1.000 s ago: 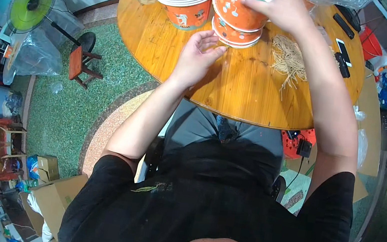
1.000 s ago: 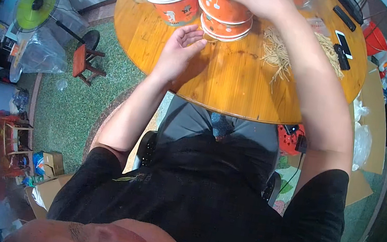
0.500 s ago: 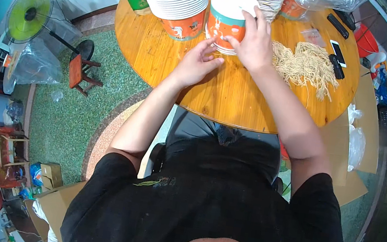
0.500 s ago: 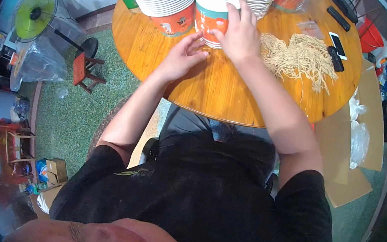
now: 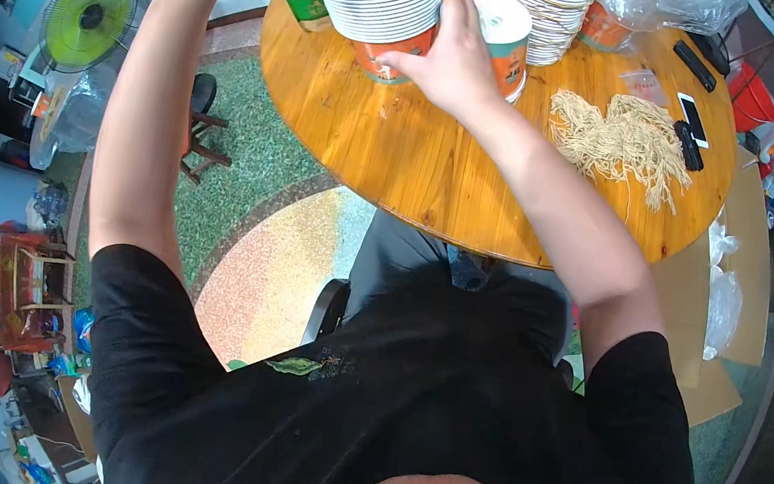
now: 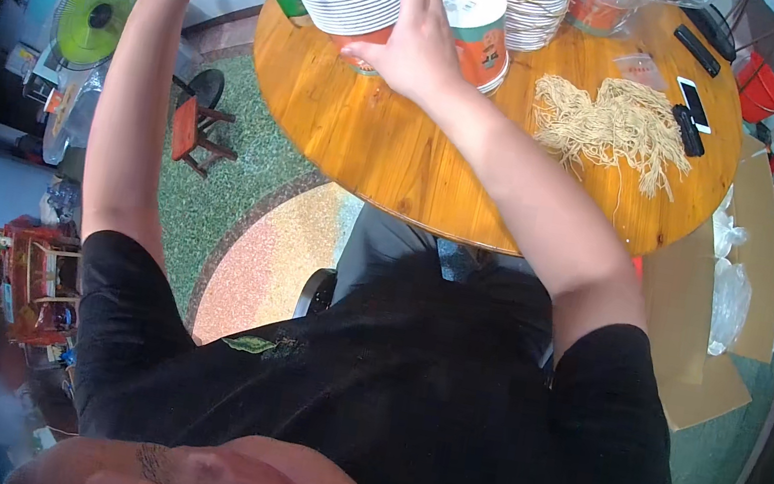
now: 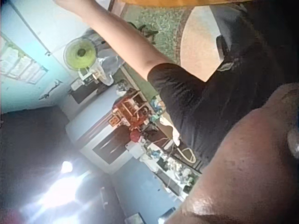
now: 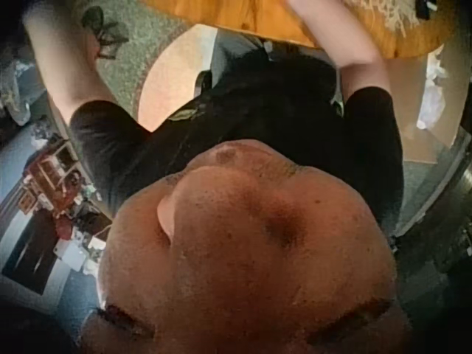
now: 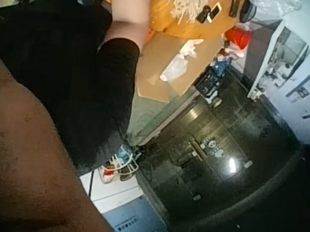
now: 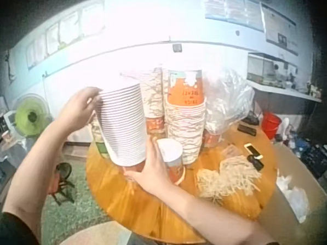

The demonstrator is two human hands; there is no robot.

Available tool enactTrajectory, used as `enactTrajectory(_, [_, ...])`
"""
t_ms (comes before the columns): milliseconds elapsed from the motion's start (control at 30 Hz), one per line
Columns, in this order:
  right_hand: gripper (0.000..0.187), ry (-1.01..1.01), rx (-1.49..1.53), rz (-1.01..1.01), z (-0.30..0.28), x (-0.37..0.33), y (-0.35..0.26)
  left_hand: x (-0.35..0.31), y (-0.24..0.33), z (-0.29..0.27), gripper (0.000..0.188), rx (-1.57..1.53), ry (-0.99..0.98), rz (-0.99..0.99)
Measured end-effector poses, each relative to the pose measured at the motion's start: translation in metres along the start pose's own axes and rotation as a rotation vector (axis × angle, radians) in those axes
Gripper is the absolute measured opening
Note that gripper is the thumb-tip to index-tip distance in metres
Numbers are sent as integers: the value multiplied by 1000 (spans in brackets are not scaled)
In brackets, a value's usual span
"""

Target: The person is securing stacks of paper bowls and lids with rubber bands.

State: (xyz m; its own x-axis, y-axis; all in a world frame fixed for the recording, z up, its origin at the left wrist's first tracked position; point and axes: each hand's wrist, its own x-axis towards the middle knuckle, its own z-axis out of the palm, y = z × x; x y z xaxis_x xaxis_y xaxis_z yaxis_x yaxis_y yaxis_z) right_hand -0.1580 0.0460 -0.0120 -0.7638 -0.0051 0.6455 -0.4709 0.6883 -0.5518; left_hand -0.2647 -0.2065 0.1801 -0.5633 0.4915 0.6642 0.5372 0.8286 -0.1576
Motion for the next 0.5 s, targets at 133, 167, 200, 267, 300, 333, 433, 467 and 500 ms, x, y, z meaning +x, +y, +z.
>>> enactTrajectory(133, [139, -37, -9, -52, 16, 25, -4, 19, 70, -54, 21, -229, -94, -107])
enactTrajectory(167, [141, -4, -12, -36, 19, 28, -10, 21, 68, -61, 22, -288, -151, -80])
enactTrajectory(200, [143, 30, -15, -20, 22, 31, -16, 23, 68, -65, 22, -282, -147, -76])
enactTrajectory(267, [148, 26, 13, -5, 26, 37, -16, 31, 78, -74, 23, -280, -234, -183])
enactTrajectory(300, [149, 43, 15, -8, 27, 40, -16, 35, 79, -78, 23, -277, -225, -176])
enactTrajectory(333, [147, 21, -4, 36, 29, 39, -20, 37, 77, -80, 22, -307, -267, -227])
enactTrajectory(433, [130, -16, -45, 102, 31, 37, -28, 41, 77, -86, 20, -338, -299, -326])
enactTrajectory(467, [124, -17, -44, 118, 31, 38, -28, 43, 79, -88, 18, -342, -296, -377])
enactTrajectory(500, [118, -17, -43, 135, 31, 38, -28, 43, 80, -86, 18, -341, -291, -370])
